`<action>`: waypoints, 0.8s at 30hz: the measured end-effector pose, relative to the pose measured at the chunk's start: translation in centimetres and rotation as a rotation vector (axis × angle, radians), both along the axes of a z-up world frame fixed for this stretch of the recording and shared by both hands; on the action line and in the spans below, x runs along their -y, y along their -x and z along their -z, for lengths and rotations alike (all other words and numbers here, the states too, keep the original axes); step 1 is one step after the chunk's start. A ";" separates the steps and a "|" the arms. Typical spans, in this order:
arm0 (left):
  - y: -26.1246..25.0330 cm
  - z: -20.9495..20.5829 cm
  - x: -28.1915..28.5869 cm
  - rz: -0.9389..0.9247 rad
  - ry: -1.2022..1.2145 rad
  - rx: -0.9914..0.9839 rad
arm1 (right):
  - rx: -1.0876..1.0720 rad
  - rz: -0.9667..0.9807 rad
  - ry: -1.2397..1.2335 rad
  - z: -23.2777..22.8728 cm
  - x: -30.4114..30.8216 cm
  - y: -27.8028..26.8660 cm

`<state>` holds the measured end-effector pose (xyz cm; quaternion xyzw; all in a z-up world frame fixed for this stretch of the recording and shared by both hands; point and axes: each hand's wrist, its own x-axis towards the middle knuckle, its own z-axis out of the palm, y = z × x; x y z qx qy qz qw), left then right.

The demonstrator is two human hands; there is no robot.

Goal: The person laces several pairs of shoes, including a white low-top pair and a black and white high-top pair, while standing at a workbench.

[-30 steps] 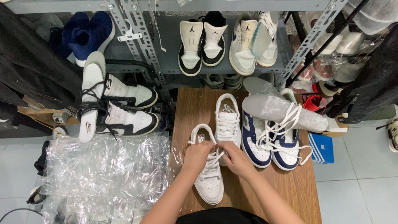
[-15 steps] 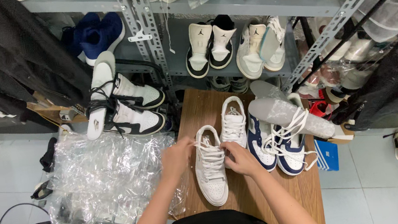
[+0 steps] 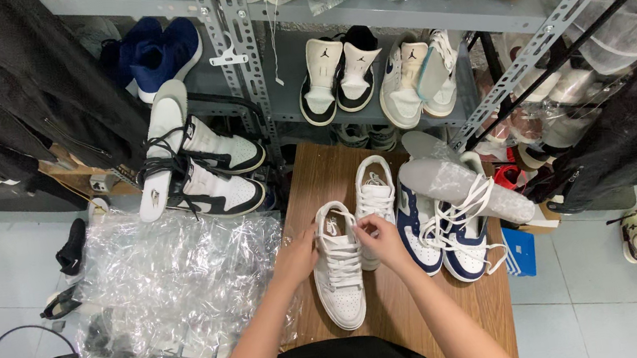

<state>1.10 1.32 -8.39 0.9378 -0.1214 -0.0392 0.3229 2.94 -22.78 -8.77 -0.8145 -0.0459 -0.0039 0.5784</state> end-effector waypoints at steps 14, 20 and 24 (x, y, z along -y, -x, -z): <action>4.9 -6.2 -1.8 -0.327 0.123 0.008 | 0.318 -0.375 1.281 4.1 -4.6 -6.0; 3.3 -5.6 2.7 -0.125 0.060 0.407 | -0.084 -0.484 0.961 1.5 -2.4 -7.8; 1.1 -3.1 4.9 0.011 -0.220 0.281 | -0.174 -0.365 0.962 0.3 -2.6 -6.8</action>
